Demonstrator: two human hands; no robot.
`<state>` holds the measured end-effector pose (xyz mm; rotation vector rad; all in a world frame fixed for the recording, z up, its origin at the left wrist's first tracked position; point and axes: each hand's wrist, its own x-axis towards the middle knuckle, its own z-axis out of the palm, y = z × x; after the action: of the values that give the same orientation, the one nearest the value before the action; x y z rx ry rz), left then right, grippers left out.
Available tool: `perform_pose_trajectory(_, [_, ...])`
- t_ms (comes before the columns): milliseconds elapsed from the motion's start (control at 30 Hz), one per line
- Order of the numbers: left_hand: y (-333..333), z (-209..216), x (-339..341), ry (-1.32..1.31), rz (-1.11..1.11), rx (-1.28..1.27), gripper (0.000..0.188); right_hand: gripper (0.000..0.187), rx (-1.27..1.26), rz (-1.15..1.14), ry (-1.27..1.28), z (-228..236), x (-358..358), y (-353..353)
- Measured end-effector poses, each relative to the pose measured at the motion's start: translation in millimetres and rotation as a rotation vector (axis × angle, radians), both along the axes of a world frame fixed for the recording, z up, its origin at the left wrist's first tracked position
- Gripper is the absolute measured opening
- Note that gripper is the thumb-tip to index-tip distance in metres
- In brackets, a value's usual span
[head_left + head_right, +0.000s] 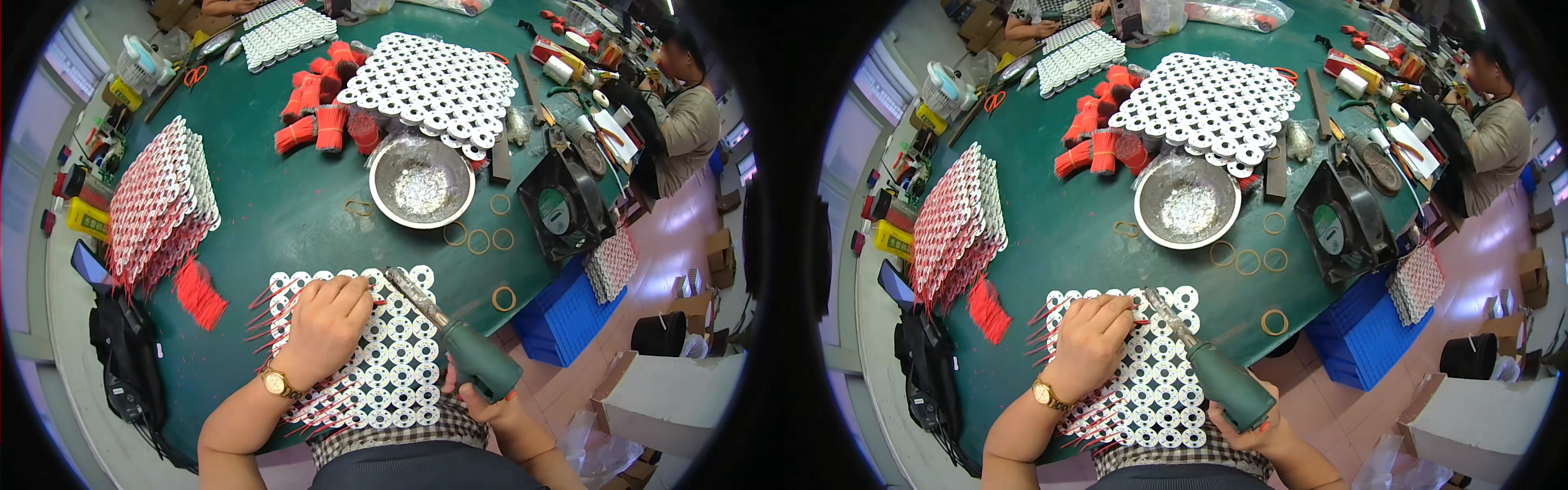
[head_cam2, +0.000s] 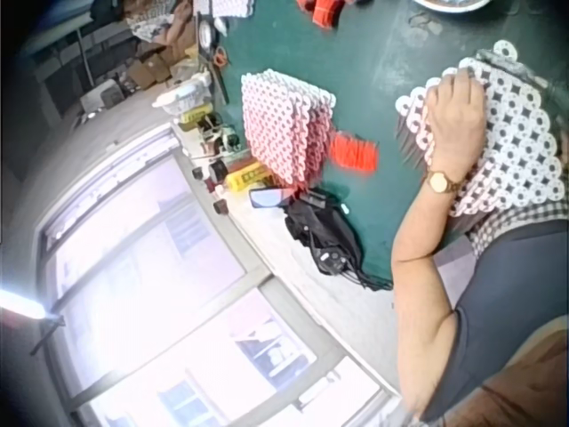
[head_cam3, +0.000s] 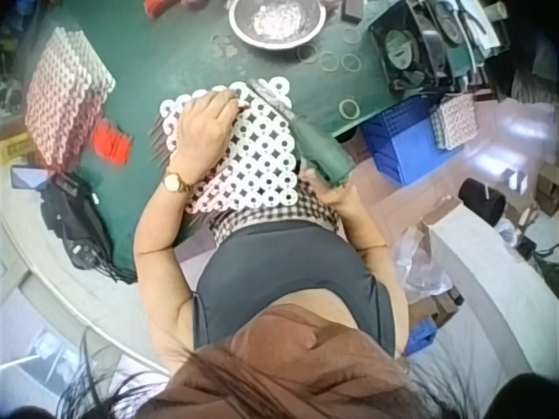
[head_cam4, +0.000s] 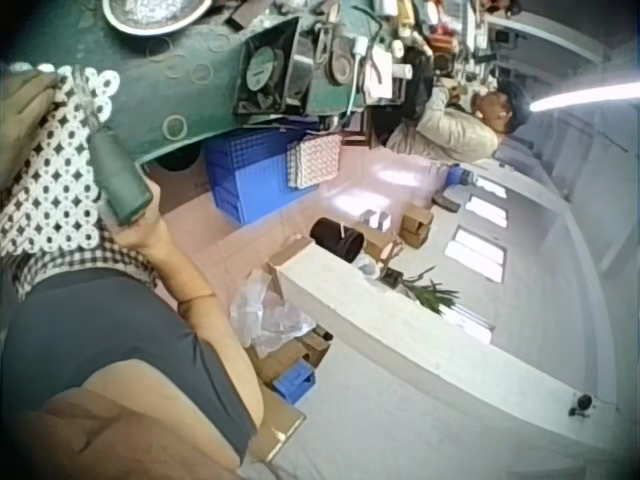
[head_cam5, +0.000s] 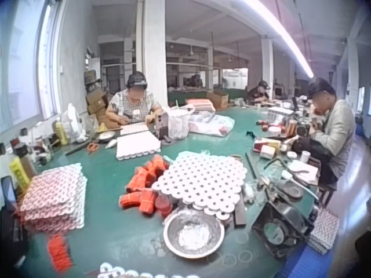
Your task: The person solders wires onto an array of LED circuit boards using a soldering iron, stacks the completed board onto a pile, and lays down a new board on the table.
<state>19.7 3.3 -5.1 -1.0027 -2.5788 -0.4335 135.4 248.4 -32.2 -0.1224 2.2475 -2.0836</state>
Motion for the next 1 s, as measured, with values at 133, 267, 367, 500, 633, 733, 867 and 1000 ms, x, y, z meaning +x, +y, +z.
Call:
perform_pose_trajectory(133, [-1.6,1.0,0.5,0.000,-0.001,-0.016,0.020,0.059,0.063,0.042,0.053,-9.5,5.4,8.8])
perform_pose_trajectory(267, [-3.8,8.8,-2.4,-0.006,0.027,0.065,0.019,0.070,-0.201,0.041,-0.078,-7.0,10.4,9.9])
perform_pose_trajectory(367, [-11.1,22.3,-5.7,-0.048,0.112,0.204,0.016,0.074,-0.293,-0.011,-0.087,-10.9,14.1,12.5])
perform_pose_trajectory(500, [-11.6,34.5,-2.5,-0.260,0.222,0.438,0.007,0.075,-0.310,0.021,-0.079,-7.3,13.4,12.8])
perform_pose_trajectory(633, [-8.1,30.3,3.3,-0.467,0.277,0.536,0.005,0.070,-0.210,0.133,-0.050,-21.4,26.3,21.1])
perform_pose_trajectory(733, [-8.0,19.5,6.8,-0.509,0.268,0.494,0.006,0.032,-0.239,0.051,0.022,-16.4,23.1,14.2])
perform_pose_trajectory(867, [-6.0,5.6,13.9,-0.560,0.329,0.424,0.007,0.070,-0.176,0.174,-0.022,-29.8,33.3,20.1])
perform_pose_trajectory(1000, [-0.6,-3.6,19.6,-0.382,0.366,0.362,0.011,0.070,-0.133,0.136,-0.051,-25.2,33.7,14.0])
